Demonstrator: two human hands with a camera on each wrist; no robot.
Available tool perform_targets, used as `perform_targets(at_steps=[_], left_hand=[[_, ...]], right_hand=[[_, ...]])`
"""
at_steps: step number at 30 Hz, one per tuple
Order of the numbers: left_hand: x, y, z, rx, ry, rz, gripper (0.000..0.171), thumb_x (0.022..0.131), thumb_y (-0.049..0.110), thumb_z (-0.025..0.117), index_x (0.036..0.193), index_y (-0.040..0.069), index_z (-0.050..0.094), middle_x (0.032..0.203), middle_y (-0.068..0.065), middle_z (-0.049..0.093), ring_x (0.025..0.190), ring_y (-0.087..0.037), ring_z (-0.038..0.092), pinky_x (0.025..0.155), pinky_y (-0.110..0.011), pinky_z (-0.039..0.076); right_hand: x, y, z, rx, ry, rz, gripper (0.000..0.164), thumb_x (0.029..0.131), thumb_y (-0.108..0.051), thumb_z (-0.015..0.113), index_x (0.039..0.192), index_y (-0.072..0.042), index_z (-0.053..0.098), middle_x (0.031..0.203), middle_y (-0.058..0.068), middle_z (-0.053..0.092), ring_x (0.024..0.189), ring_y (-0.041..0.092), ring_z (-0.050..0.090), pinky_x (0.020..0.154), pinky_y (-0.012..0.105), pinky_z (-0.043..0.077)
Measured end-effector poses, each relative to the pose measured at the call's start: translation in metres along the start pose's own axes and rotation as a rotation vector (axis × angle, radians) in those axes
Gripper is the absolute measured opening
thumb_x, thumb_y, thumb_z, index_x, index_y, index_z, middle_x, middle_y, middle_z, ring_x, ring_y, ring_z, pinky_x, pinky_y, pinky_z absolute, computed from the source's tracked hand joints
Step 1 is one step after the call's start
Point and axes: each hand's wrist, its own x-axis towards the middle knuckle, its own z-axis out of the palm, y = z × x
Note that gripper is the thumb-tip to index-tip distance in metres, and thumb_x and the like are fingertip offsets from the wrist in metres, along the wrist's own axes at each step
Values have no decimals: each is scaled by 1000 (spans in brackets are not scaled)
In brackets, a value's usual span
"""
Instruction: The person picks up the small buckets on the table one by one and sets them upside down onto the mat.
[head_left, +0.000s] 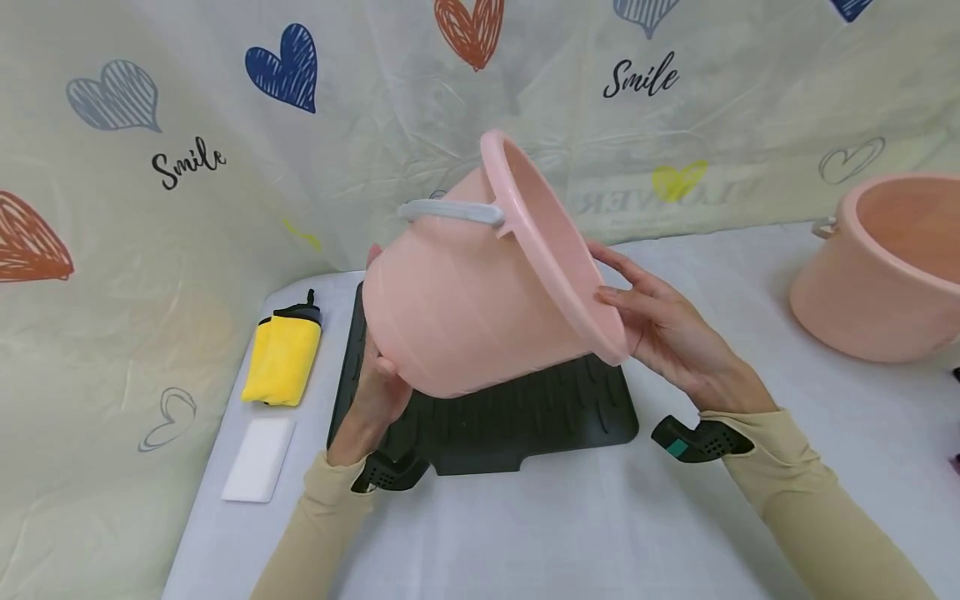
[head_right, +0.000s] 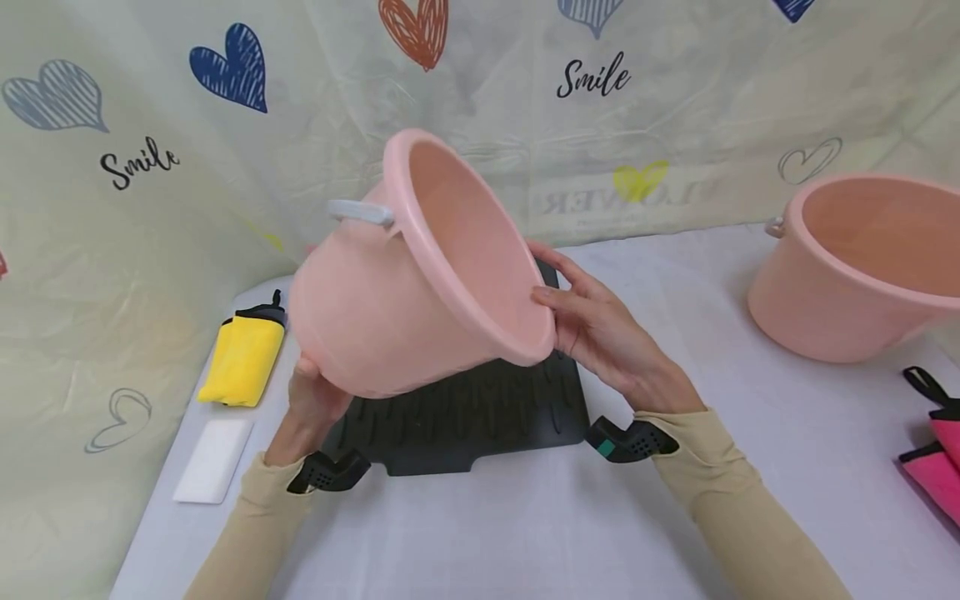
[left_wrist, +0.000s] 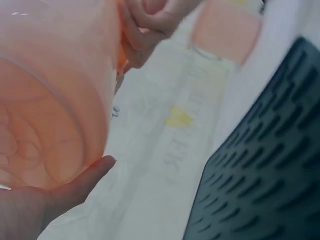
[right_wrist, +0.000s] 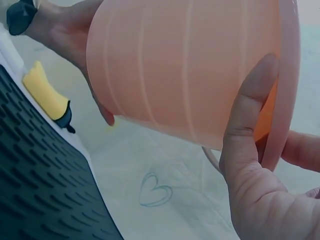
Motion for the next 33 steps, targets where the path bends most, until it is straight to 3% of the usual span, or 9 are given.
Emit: perform_targets(at_steps=[3,5,10,15,23,28,33], left_hand=[[8,6,7,183,1,78,122,79,62,84,167,23,9,164,-5,30,142,-28,37,111,-36,44],[13,10,12,282,-17,140,137,75,62,87,168,21,-5,170,-10,18,149,-36,26,115,-41,40],[20,17,14,412,-117,269,140,72,56,92,167,16,-2,169,-18,15,149,-44,25,116,-49,39],[22,20,16,506,-142,323,142,69,60,92,165,11,-2,171,-21,6,150,-48,23,117,-55,36],[19,14,18,475,-74,303,133,74,54,89,163,9,0,160,-23,27,140,-46,33,109,-50,45],[17,10,15,447,-34,321,124,78,56,83,164,17,2,156,-19,35,139,-44,37,109,-51,44],[16,10,12,444,3,367,123,79,59,78,163,13,2,155,-15,40,138,-41,41,111,-49,42]], right_hand=[[-1,1,-2,29,8,6,57,111,6,35,163,-16,30,129,14,62,104,25,71,86,36,61],[-2,2,-4,24,14,4,53,111,4,37,160,-15,36,128,14,62,102,25,72,84,36,62],[-4,5,-9,29,10,-11,41,113,-6,40,152,-12,52,123,13,62,100,25,71,81,36,62],[-5,6,-10,71,-24,-19,38,114,-12,39,148,-8,55,117,15,64,98,27,72,81,37,62],[-4,8,-8,54,-110,-8,44,115,-6,29,157,-8,42,121,12,60,91,24,64,77,29,59],[-4,7,-2,-30,-52,34,52,113,-2,33,163,-15,28,124,9,61,91,23,62,74,30,54],[-3,5,4,-190,-22,70,59,112,-2,37,165,-19,18,120,6,61,89,21,64,74,31,53]])
